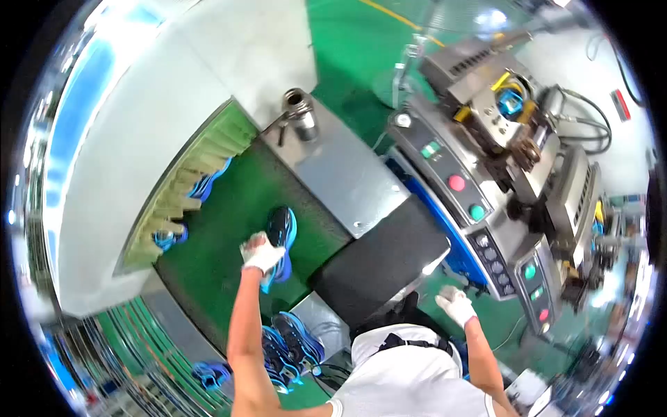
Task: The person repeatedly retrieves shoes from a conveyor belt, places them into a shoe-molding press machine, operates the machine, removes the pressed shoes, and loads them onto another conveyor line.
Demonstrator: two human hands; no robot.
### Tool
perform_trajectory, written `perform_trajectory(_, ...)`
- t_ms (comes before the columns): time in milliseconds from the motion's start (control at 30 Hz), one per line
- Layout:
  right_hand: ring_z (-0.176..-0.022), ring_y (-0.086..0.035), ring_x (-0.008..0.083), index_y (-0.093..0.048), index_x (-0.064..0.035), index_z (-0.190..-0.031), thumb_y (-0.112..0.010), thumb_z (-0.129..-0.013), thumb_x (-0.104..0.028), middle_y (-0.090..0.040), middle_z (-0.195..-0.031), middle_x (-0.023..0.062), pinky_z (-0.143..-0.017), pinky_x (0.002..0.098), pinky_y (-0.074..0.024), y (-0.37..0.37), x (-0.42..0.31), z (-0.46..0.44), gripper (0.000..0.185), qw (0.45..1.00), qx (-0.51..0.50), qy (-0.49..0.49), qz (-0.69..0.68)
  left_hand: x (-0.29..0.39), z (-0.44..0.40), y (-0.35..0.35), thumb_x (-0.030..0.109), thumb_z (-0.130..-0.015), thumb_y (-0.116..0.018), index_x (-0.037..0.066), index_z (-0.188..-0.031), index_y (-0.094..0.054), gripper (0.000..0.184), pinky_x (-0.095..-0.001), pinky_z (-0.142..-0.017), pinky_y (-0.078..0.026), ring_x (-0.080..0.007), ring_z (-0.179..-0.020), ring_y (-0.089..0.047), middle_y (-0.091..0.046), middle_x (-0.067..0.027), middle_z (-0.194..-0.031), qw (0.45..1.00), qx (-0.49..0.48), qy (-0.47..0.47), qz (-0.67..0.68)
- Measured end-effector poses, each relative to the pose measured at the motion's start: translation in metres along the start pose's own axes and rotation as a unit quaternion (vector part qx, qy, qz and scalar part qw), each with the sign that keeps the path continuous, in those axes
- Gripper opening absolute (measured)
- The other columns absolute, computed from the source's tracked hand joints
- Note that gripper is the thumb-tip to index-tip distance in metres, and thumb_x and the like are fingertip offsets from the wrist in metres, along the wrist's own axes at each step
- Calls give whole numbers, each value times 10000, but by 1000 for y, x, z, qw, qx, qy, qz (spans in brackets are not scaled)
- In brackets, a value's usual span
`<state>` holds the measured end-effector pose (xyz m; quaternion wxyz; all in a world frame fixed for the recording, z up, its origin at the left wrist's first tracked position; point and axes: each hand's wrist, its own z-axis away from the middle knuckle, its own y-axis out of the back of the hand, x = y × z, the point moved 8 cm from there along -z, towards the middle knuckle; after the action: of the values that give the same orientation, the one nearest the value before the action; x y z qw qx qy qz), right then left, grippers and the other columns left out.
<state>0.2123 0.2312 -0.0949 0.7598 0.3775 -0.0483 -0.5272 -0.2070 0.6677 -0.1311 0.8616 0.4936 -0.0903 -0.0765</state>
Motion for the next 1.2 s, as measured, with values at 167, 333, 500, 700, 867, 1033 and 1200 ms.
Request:
perform_trajectory(167, -1183, -669, 314, -591, 9, -1362, -646, -955, -492, -696, -1262, 208, -1040, 397, -503, 27, -86, -7, 648, 977, -42, 92, -188, 114, 102, 11, 445, -759, -837, -33, -1380, -570, 827, -433, -1057, -478, -323, -1193, -642, -664, -221, -1289, 960, -48, -49, 270)
perform_trajectory(333, -1112, -674, 256, -554, 30, -1386, -544, -1048, -457, -678, -1270, 164, -984, 412, -541, 34, -126, 1, 593, 795, -278, 170, -513, 258, 190, 90, 80, -676, -779, -47, -1301, -602, 662, -314, -867, -543, -163, -952, -663, -708, -93, -1082, 763, -155, -259, 572)
perform_trajectory(500, -1001, -710, 261, -587, -20, -1329, -740, -888, -238, -699, -1182, 165, -866, 440, -588, 107, -102, 23, 516, 562, -327, 170, -741, 397, 203, 151, 254, -858, -717, 37, -1352, -613, 549, -432, -1150, -396, -301, -1300, -564, -615, -128, -1401, 829, 44, -528, 180)
perform_trajectory(700, -1172, -655, 226, -510, -57, -1459, -867, -819, -155, -648, -1347, 129, -1022, 423, -539, 253, -25, 50, 740, 515, -180, 396, -738, 584, 156, 237, 227, -910, -704, 34, -1355, -594, 497, -431, -1101, -441, -358, -1278, -580, -614, -174, -1363, 785, 108, -565, 229)
perform_trajectory(867, -1271, -584, 334, -416, -26, -1522, -889, -779, -238, -600, -1397, 185, -1083, 496, -487, 292, 39, 50, 906, 498, -9, 426, -755, 710, 52, 247, 317, -903, -689, 51, -1398, -549, 579, -416, -1093, -438, -355, -1286, -563, -563, -189, -1412, 810, 155, -560, 83)
perform_trajectory(1033, -1153, -595, 276, -428, -27, -1513, -847, -764, -157, -618, -1336, 155, -995, 438, -498, 240, 113, 54, 867, 542, 104, 248, -797, 790, -21, 236, 360, -858, -729, 17, -1431, -506, 704, -435, -1120, -412, -407, -1318, -513, -532, -258, -1408, 837, 175, -515, 64)
perform_trajectory(1200, -1034, -606, 217, -441, -28, -1503, -804, -749, -76, -636, -1276, 125, -907, 381, -509, 200, 139, 81, 839, 578, 175, 124, -787, 824, -69, 199, 411, -798, -754, 102, -1465, -493, 780, -511, -1046, -461, -424, -1244, -582, -532, -262, -1410, 898, 214, -383, 39)
